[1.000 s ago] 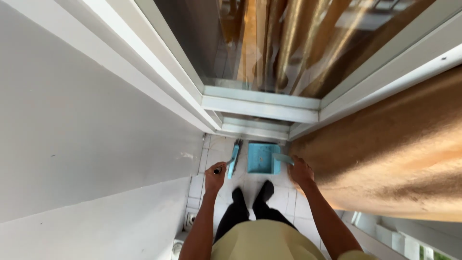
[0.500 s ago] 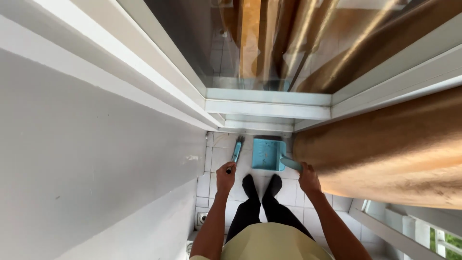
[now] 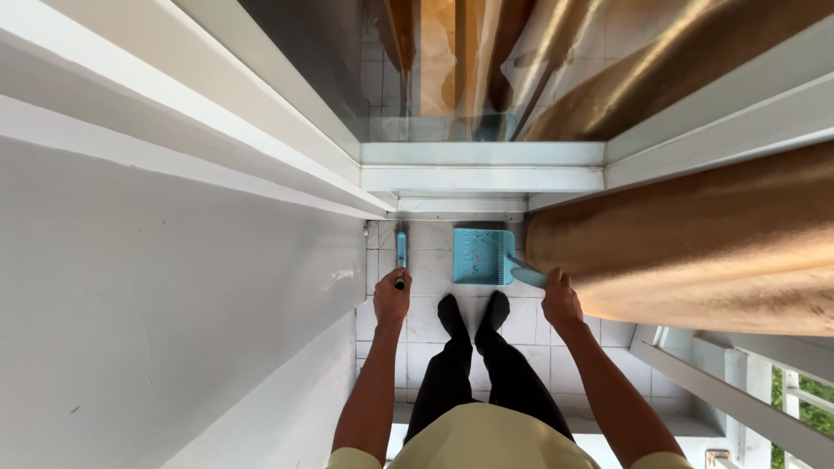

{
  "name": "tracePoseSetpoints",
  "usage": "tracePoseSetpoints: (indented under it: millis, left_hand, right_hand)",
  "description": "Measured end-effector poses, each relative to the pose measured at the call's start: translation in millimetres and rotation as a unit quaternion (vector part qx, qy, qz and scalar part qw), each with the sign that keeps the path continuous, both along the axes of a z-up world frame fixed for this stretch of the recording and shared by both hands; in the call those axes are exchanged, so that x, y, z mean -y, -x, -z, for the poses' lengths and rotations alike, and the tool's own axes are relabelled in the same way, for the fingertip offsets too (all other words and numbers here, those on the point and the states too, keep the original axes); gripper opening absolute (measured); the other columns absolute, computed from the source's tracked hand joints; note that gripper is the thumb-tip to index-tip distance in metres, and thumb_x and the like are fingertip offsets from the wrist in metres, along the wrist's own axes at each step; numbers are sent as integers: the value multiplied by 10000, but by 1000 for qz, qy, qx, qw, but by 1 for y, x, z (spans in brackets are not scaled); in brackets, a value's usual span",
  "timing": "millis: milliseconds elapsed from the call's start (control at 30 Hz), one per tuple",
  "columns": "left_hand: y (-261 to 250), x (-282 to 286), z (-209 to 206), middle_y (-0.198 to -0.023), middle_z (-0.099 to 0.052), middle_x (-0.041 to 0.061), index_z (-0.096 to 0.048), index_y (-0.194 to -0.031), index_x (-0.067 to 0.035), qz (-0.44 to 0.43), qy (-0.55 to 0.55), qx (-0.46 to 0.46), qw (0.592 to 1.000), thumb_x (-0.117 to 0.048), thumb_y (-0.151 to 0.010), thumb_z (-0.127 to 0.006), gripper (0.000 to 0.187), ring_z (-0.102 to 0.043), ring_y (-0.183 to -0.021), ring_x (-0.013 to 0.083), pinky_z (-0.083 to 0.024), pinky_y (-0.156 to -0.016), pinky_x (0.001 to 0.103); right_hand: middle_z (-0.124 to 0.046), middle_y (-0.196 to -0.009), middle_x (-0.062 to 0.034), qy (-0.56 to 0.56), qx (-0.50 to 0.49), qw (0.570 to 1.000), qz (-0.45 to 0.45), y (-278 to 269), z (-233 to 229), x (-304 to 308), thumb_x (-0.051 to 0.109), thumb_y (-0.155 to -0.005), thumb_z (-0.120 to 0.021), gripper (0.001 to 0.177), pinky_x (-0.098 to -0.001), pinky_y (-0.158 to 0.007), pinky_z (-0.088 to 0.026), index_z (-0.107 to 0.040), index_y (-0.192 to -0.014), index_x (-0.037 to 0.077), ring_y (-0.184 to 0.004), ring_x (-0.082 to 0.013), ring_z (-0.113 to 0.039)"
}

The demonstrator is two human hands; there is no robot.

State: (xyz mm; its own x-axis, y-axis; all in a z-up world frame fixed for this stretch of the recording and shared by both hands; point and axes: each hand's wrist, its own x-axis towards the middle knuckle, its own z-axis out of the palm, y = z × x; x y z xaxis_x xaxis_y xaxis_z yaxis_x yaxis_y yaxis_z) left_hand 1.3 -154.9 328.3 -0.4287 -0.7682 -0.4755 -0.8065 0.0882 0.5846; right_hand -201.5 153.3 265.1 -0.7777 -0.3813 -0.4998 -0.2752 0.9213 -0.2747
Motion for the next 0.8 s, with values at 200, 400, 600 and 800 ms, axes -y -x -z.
tracePoseSetpoints:
  millis: [200,400,600,800]
  left_hand:
    - [-5,-4,46,-972,-771,131,-772,-1053,-135,-23,32,-61,997,-290,-935,-666,222,-741,-903,348,-582,-808,438]
    - [17,-20,82,-923,-747,199,-753,-1033,-73,0,81,-60,995,-306,-984,-637,265,-714,-843,411,-571,-734,482]
    - [36,-50,69,-764,-734,158,-764,-1082,-75,-47,-2,-121,992,-278,-1004,-613,265,-712,-662,290,-538,-641,406]
    - [33,-64,60,-653,-677,70,-779,-1076,-60,-82,-27,-182,979,-254,-1014,-624,256,-579,-559,132,-471,-572,315]
  right_hand:
    - [-501,-1285,-342,4,-8,1000,-6,11,7,5,-41,-880,-586,582,-499,-849,-617,-309,-1391,-53,-1075,-504,-651]
    - [-495,-1293,-343,3,-9,1000,-4,3,9,-1,-60,-887,-587,578,-508,-862,-606,-319,-1398,-53,-1074,-510,-650]
    - [-487,-1289,-349,20,-20,1000,-9,-10,-3,2,-60,-866,-603,601,-508,-862,-604,-307,-1389,-77,-1052,-514,-652]
    - [-501,-1269,-344,18,-10,1000,-1,-16,-11,0,-64,-890,-613,554,-518,-863,-604,-330,-1367,-74,-1059,-521,-651]
